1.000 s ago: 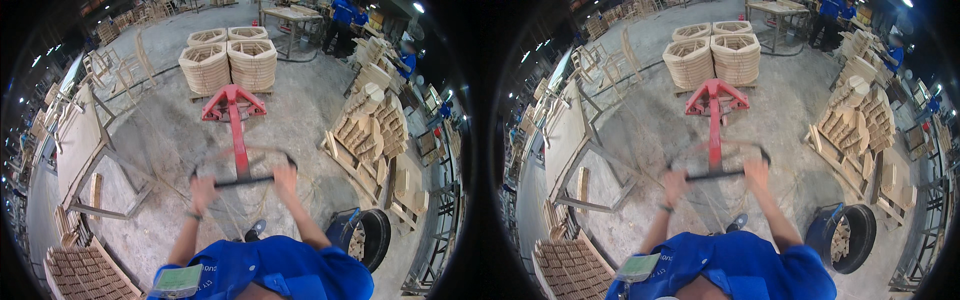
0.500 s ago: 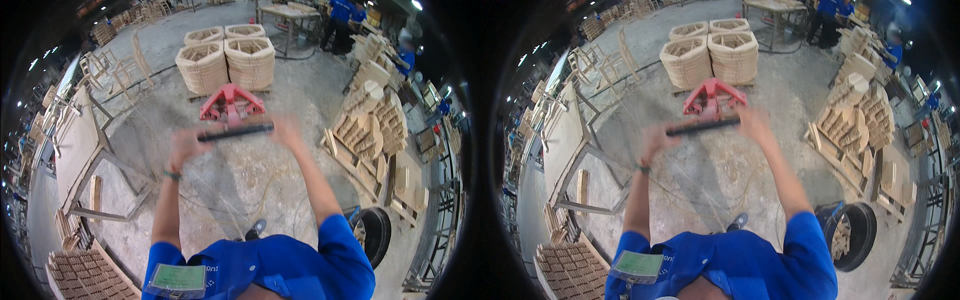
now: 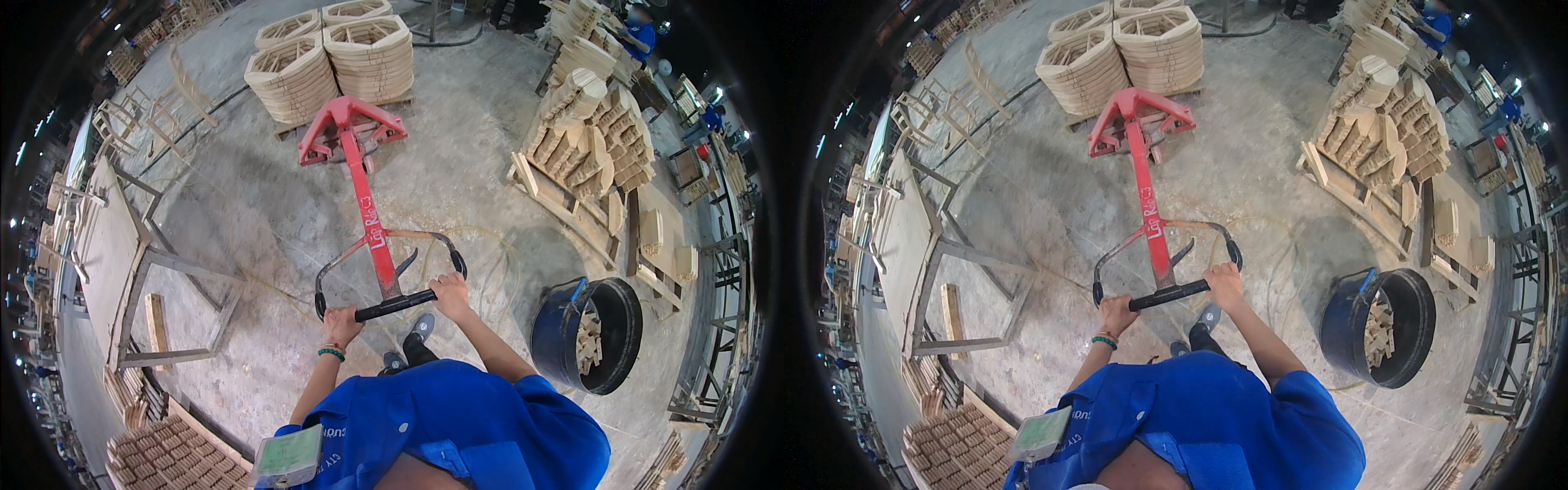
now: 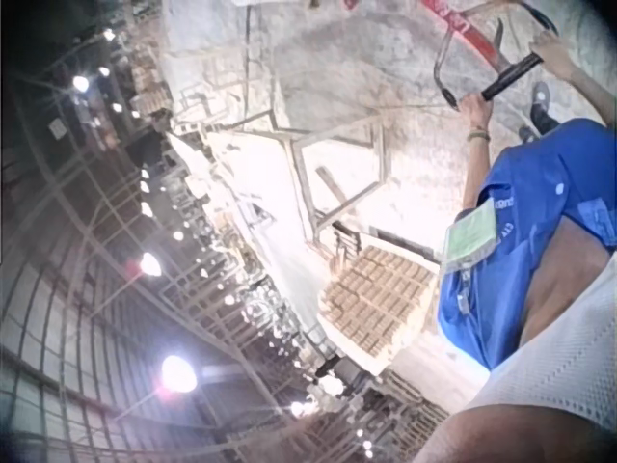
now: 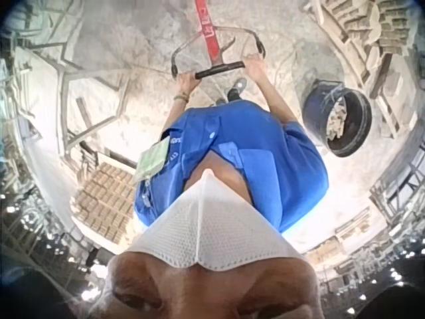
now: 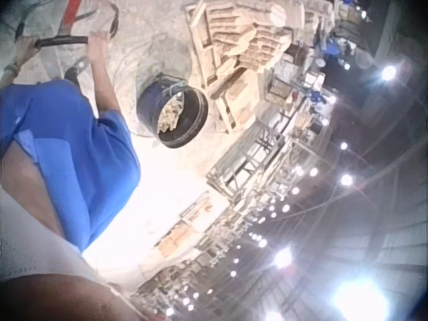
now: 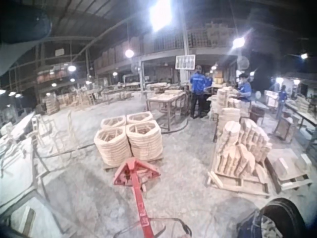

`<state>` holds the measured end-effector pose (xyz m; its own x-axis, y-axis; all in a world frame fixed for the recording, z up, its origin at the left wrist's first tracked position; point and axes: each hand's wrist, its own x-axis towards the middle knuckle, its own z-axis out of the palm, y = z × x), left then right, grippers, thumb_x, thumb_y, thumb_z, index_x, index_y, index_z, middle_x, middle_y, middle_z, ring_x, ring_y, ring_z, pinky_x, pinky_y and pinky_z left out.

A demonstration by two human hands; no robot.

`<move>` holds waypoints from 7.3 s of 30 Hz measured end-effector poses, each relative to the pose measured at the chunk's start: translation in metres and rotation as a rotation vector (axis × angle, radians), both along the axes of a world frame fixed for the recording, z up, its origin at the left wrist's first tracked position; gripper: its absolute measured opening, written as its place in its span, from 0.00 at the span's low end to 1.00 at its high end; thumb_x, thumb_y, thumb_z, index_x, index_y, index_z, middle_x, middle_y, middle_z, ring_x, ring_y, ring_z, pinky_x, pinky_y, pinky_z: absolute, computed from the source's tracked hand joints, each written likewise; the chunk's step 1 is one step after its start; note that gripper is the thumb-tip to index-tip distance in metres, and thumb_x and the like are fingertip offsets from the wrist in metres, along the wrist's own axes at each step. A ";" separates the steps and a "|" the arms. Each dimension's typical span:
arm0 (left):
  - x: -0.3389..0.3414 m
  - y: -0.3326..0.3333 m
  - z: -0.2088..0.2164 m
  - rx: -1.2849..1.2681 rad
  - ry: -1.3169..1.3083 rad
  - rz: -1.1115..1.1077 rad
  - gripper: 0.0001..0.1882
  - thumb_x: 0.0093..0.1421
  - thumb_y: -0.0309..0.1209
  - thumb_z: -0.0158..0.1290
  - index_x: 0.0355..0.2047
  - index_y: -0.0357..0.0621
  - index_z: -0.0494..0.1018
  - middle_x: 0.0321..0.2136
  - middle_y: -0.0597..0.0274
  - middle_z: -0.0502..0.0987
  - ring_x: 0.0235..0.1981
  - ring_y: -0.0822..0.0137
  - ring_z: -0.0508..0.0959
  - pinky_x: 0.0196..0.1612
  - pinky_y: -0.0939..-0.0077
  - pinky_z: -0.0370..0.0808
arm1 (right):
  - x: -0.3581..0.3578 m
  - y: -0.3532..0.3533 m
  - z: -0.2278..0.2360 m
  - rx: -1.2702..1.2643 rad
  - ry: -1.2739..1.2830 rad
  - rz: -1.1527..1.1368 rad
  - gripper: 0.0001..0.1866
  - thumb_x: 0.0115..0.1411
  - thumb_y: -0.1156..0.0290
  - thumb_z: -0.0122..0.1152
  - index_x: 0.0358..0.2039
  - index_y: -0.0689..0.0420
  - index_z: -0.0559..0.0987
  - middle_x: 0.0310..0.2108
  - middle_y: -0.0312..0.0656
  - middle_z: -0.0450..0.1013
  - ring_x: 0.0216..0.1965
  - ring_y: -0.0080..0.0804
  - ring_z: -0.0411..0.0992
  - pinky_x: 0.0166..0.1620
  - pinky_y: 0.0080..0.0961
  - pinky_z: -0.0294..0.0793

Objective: The person operates a manual pallet jack to move stacks of wooden components within a warehouse. They position the forks under a pallet, lift the load, and transport it to a new location before returning for another load.

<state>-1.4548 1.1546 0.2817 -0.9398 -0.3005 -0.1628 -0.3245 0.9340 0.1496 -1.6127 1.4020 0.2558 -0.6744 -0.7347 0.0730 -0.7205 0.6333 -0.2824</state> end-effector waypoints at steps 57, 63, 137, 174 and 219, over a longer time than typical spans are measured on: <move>-0.019 0.012 0.028 -0.011 0.410 -0.127 0.12 0.44 0.42 0.60 0.23 0.50 0.74 0.16 0.59 0.76 0.21 0.59 0.78 0.31 0.64 0.72 | -0.023 0.006 0.025 -0.244 0.298 -0.148 0.06 0.43 0.73 0.60 0.24 0.50 0.77 0.23 0.39 0.70 0.32 0.38 0.69 0.44 0.34 0.65; -0.015 0.021 0.029 -0.010 0.396 -0.138 0.13 0.46 0.42 0.59 0.23 0.48 0.72 0.19 0.61 0.76 0.23 0.60 0.78 0.32 0.64 0.72 | -0.020 0.014 0.030 -0.057 0.271 -0.162 0.08 0.41 0.70 0.62 0.26 0.49 0.79 0.27 0.40 0.72 0.36 0.38 0.71 0.48 0.33 0.65; -0.119 -0.050 0.196 -0.172 0.548 0.003 0.14 0.47 0.34 0.56 0.37 0.56 0.76 0.27 0.55 0.78 0.31 0.53 0.78 0.33 0.57 0.72 | -0.124 -0.077 0.213 -0.225 0.222 0.103 0.33 0.39 0.31 0.59 0.30 0.49 0.81 0.24 0.43 0.77 0.29 0.43 0.76 0.32 0.38 0.73; -0.084 -0.021 0.139 -0.242 0.372 -0.037 0.14 0.46 0.33 0.54 0.35 0.47 0.73 0.36 0.55 0.78 0.42 0.54 0.77 0.43 0.57 0.71 | -0.079 -0.050 0.165 0.063 0.077 0.049 0.19 0.46 0.70 0.53 0.42 0.49 0.75 0.41 0.48 0.75 0.45 0.45 0.73 0.47 0.43 0.68; 0.308 0.179 0.093 -0.174 0.512 -0.116 0.13 0.44 0.22 0.50 0.34 0.47 0.69 0.30 0.58 0.73 0.37 0.54 0.73 0.41 0.60 0.66 | 0.322 0.165 0.105 -0.106 0.239 0.006 0.15 0.46 0.77 0.55 0.38 0.56 0.74 0.35 0.46 0.72 0.42 0.43 0.70 0.46 0.39 0.64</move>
